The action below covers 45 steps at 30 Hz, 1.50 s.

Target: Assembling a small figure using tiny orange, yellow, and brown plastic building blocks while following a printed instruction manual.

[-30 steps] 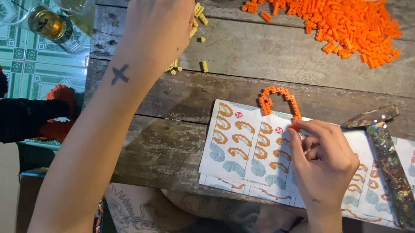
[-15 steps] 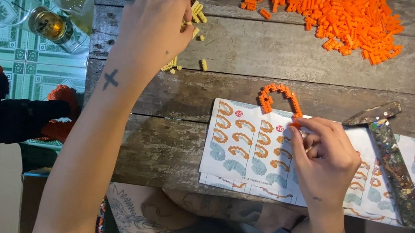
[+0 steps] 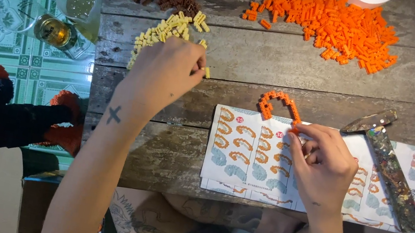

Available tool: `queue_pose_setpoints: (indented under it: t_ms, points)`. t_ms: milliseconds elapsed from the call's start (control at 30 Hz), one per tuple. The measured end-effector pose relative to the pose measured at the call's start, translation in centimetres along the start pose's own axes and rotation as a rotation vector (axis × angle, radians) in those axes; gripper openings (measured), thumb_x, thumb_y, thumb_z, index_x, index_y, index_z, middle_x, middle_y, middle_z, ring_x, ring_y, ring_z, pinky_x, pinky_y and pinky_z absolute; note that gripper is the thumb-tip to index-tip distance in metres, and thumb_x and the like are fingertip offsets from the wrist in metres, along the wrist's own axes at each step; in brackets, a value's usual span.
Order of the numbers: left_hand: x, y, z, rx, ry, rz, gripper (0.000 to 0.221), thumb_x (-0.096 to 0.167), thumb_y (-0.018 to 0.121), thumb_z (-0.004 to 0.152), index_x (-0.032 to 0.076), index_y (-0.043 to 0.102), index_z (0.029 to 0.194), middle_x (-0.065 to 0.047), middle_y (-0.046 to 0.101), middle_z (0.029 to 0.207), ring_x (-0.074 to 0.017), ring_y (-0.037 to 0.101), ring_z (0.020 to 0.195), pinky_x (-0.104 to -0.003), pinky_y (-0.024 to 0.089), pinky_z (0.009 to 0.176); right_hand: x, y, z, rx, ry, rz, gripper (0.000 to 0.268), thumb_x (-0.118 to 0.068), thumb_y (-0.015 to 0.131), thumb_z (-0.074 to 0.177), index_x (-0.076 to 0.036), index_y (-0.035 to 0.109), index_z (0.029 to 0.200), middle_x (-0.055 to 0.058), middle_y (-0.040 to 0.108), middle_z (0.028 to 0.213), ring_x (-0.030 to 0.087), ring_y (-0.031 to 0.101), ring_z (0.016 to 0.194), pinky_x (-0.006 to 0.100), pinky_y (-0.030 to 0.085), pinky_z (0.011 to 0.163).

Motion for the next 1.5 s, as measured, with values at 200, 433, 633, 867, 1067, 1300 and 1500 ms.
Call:
queue_pose_setpoints:
  t_ms: [200,433,633,867,1067,1300,1500]
  points:
    - [1.0,-1.9,-0.1,0.021,-0.002,-0.180,0.012,0.006,0.073,0.107,0.002,0.084,0.104,-0.020,0.082,0.097,-0.0450,0.079,0.097,-0.057,0.065,0.078,0.1,0.0,0.1,-0.005,0.008,0.001,0.017,0.015,0.088,0.096,0.009,0.085,0.112,0.022,0.079,0.099,0.015,0.061,0.053,0.023,0.044,0.044]
    - [-1.7,-0.3,2.4,0.167,-0.006,0.017,0.013,0.010,0.078,0.107,0.004,0.086,0.115,-0.009,0.079,0.097,-0.0379,0.079,0.091,-0.053,0.066,0.070,0.0,-0.1,0.0,-0.008,-0.003,0.005,0.017,0.016,0.087,0.098,0.010,0.084,0.113,0.022,0.079,0.100,0.015,0.060,0.053,0.024,0.044,0.043]
    - [-1.8,0.3,2.3,0.326,-0.005,0.037,0.004,0.006,0.081,0.103,0.005,0.085,0.103,-0.013,0.078,0.088,-0.0445,0.080,0.083,-0.053,0.066,0.062,0.1,-0.1,0.0,-0.010,-0.007,0.006,0.018,0.017,0.087,0.097,0.010,0.084,0.113,0.023,0.078,0.099,0.015,0.059,0.052,0.023,0.043,0.043]
    - [1.2,0.0,0.7,0.229,0.025,0.023,0.005,0.008,0.080,0.102,0.008,0.084,0.103,-0.011,0.080,0.089,-0.0402,0.081,0.085,-0.055,0.067,0.066,0.0,-0.1,0.1,-0.009,-0.003,0.003,0.018,0.017,0.088,0.097,0.010,0.084,0.113,0.023,0.078,0.100,0.015,0.059,0.052,0.024,0.044,0.043]
    - [2.7,-1.2,-1.1,0.012,0.036,-0.073,0.008,0.003,0.077,0.101,0.000,0.082,0.105,-0.022,0.081,0.094,-0.0496,0.081,0.090,-0.066,0.065,0.074,0.1,0.0,0.0,-0.014,0.009,-0.001,0.018,0.016,0.088,0.097,0.010,0.085,0.113,0.022,0.079,0.099,0.014,0.059,0.051,0.023,0.043,0.043]
    - [3.6,-0.6,-0.9,-0.016,0.114,-0.116,0.012,0.007,0.079,0.101,0.002,0.086,0.109,-0.020,0.084,0.099,-0.0448,0.081,0.097,-0.060,0.067,0.079,-0.2,-0.1,0.2,-0.012,0.004,-0.008,0.018,0.016,0.088,0.096,0.010,0.085,0.113,0.022,0.079,0.099,0.014,0.060,0.050,0.023,0.044,0.042]
    - [3.8,-0.8,-1.3,-0.018,0.145,-0.252,0.020,0.008,0.073,0.106,0.000,0.085,0.120,-0.023,0.084,0.106,-0.0471,0.081,0.105,-0.061,0.066,0.085,-0.1,0.0,0.2,-0.011,0.021,-0.006,0.018,0.015,0.089,0.095,0.010,0.085,0.112,0.021,0.079,0.099,0.014,0.059,0.050,0.023,0.044,0.043]
Point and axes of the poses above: each hand's wrist, its own z-axis towards the middle knuckle, its own y-axis out of the palm, x = y × z, the point moved 2 cm from there along z, towards the middle knuckle
